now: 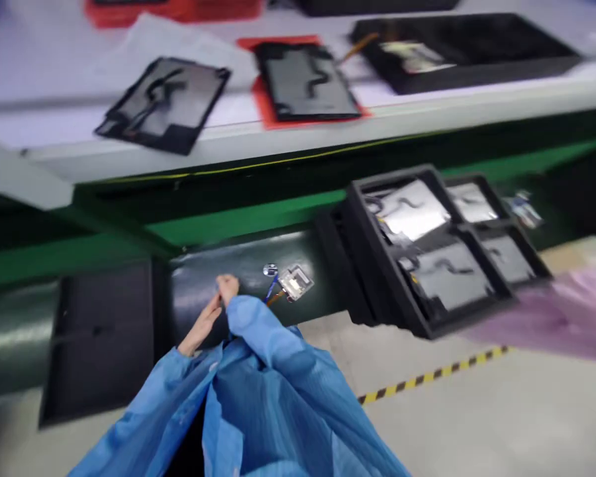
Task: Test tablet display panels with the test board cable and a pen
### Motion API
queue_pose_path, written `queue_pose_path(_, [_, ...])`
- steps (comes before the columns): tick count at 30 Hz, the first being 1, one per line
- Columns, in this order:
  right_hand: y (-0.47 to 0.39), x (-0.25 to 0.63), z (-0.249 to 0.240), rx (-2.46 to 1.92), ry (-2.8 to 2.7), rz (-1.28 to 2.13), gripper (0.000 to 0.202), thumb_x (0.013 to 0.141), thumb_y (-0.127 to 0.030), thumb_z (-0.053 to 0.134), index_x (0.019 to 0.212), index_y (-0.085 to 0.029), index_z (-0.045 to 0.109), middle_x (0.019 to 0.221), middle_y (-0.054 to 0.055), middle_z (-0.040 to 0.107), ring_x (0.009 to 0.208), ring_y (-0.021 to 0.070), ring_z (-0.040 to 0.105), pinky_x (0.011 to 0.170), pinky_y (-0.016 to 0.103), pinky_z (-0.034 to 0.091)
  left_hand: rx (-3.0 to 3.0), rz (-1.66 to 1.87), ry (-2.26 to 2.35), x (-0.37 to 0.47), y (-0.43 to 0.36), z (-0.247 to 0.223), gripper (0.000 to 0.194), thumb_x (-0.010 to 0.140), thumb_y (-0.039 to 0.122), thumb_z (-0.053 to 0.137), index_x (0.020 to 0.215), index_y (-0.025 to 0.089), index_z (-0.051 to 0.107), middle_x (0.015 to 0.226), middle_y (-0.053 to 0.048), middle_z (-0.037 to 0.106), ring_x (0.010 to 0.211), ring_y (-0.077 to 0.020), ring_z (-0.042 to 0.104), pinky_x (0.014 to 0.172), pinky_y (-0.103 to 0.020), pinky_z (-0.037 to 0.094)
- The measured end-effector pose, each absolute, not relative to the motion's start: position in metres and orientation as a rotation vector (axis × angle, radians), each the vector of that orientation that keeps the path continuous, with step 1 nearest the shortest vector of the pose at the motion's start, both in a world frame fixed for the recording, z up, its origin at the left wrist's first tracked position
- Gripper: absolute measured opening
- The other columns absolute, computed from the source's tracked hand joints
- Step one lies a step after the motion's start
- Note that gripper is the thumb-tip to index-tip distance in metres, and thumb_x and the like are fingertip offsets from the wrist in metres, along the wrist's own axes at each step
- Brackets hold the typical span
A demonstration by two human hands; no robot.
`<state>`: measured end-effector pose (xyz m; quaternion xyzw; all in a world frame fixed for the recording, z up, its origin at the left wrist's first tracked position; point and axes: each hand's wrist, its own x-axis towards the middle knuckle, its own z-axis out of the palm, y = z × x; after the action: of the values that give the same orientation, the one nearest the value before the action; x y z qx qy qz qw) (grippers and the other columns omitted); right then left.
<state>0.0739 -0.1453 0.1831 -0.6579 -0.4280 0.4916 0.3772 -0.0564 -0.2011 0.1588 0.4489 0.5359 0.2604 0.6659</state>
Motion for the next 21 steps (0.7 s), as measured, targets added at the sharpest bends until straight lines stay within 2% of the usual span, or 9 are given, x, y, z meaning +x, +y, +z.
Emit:
queue_pose_path(3, [-0.083, 0.070, 0.153, -1.797, -1.229, 1.249, 0.032, 0.097, -0.039, 0.060, 0.117, -0.014, 0.062, 0.114, 0.007, 0.064, 0.099, 0.0209, 0.065, 0.086, 0.039, 0.057, 0.856, 0.701, 1.190, -0.094, -0.244, 0.173, 0.047, 0.085, 0.051, 0.069, 0.124, 0.023, 0.070, 0.146, -0.009, 0.054, 0.140, -0.0294, 0.043, 0.120, -0.042, 0.031])
queue_pose_path(8, [-0.035, 0.080, 0.130, -1.932, -1.357, 0.976, 0.034, 0.097, -0.039, 0.059, 0.122, -0.015, 0.059, 0.123, 0.010, 0.061, 0.108, 0.0223, 0.061, 0.093, 0.044, 0.054, 0.526, 0.995, 1.486, -0.190, -0.342, 0.162, 0.057, 0.084, 0.055, 0.067, 0.127, 0.018, 0.065, 0.139, -0.013, 0.059, 0.135, -0.0307, 0.050, 0.121, -0.045, 0.030])
queue_pose_path(11, [-0.077, 0.058, 0.121, -2.025, -1.391, 0.847, 0.038, 0.098, -0.040, 0.058, 0.127, -0.015, 0.056, 0.124, 0.010, 0.059, 0.109, 0.0231, 0.061, 0.095, 0.045, 0.053, 0.366, 1.121, 1.575, -0.264, -0.399, 0.141, 0.063, 0.079, 0.058, 0.070, 0.124, 0.014, 0.064, 0.135, -0.016, 0.062, 0.130, -0.0316, 0.054, 0.118, -0.045, 0.036])
queue_pose_path(15, [-0.183, -0.023, 0.099, -2.170, -1.554, 0.887, 0.036, 0.096, -0.038, 0.061, 0.124, -0.015, 0.058, 0.118, 0.009, 0.062, 0.103, 0.0212, 0.063, 0.091, 0.043, 0.055, 0.172, 1.196, 1.663, -0.353, -0.473, 0.125, 0.060, 0.078, 0.055, 0.071, 0.122, 0.014, 0.063, 0.130, -0.016, 0.064, 0.126, -0.0299, 0.058, 0.115, -0.044, 0.039])
queue_pose_path(18, [-0.245, -0.086, 0.086, -2.336, -1.663, 0.899, 0.034, 0.096, -0.038, 0.062, 0.120, -0.014, 0.060, 0.117, 0.009, 0.063, 0.101, 0.0204, 0.064, 0.088, 0.041, 0.057, -0.003, 1.201, 1.729, -0.398, -0.527, 0.113, 0.062, 0.074, 0.055, 0.071, 0.120, 0.014, 0.062, 0.128, -0.017, 0.065, 0.124, -0.0297, 0.059, 0.113, -0.043, 0.041])
queue_pose_path(21, [-0.260, -0.127, 0.090, -2.411, -1.785, 0.813, 0.034, 0.097, -0.037, 0.060, 0.123, -0.014, 0.059, 0.120, 0.009, 0.062, 0.103, 0.0208, 0.064, 0.088, 0.041, 0.057, -0.181, 1.160, 1.790, -0.421, -0.580, 0.089, 0.064, 0.071, 0.058, 0.068, 0.117, 0.014, 0.060, 0.127, -0.018, 0.064, 0.124, -0.0289, 0.059, 0.111, -0.041, 0.042])
